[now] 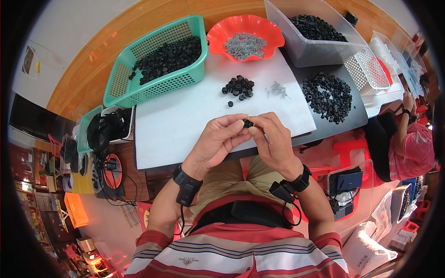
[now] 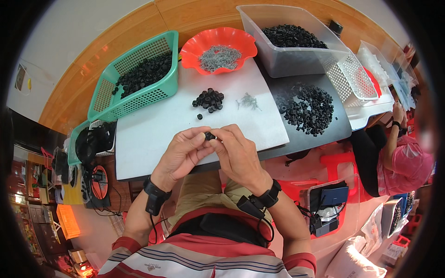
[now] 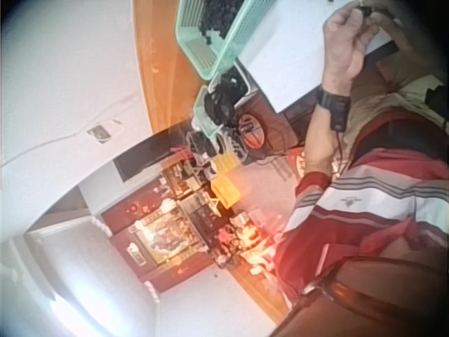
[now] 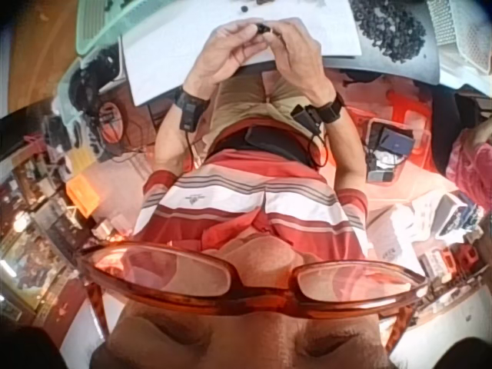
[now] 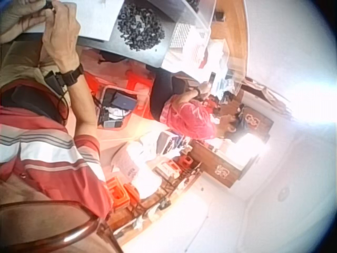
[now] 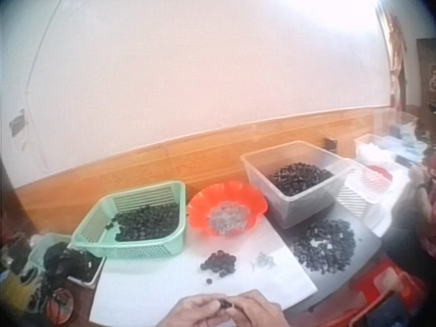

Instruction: Manually assembling small black plastic components with silver metal studs.

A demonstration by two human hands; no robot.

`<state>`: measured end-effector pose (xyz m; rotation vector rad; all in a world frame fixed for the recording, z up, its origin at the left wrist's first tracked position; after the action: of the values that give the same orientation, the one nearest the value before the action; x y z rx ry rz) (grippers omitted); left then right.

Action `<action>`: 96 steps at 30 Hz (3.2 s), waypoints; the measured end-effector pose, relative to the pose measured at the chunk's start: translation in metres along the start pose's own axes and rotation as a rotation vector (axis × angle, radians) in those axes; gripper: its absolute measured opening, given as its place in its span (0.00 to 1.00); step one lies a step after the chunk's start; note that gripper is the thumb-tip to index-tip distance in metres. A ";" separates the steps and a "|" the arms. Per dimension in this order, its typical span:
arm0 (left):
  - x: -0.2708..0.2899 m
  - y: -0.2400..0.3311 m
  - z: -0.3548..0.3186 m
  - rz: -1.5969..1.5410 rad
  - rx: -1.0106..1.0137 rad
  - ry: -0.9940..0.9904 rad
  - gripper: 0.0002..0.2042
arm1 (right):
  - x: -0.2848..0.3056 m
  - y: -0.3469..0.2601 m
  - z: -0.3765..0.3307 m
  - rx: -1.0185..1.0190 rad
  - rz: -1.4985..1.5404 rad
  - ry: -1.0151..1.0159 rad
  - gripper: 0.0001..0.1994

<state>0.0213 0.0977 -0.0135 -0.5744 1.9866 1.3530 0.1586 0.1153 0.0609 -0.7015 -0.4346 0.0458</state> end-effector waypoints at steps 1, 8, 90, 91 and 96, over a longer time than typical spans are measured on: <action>-0.001 0.000 0.000 0.017 0.000 0.000 0.13 | -0.001 0.001 0.000 -0.003 0.001 -0.006 0.10; -0.006 0.002 -0.003 0.070 -0.028 0.023 0.13 | 0.002 0.002 0.000 -0.003 0.065 0.027 0.11; -0.022 0.072 -0.029 0.760 -0.417 0.351 0.08 | 0.008 0.000 0.010 0.015 -0.045 -0.170 0.14; -0.022 0.099 -0.035 0.922 -0.565 0.444 0.08 | 0.014 0.004 0.011 0.021 -0.080 -0.136 0.13; -0.018 0.234 -0.051 1.326 -0.952 0.824 0.09 | 0.026 0.022 0.015 -0.090 -0.195 -0.104 0.07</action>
<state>-0.1376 0.1363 0.1624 -0.0832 2.2718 3.4035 0.1786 0.1464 0.0664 -0.7447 -0.6059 -0.1223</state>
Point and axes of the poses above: each hand's wrist, its own z-axis towards the middle knuckle, its own x-axis out of the back of the hand, y = z × x, the point moved 9 cm from there along z, towards the middle knuckle, and after that the axes turned 6 degrees about x, right-handed, at the moved point
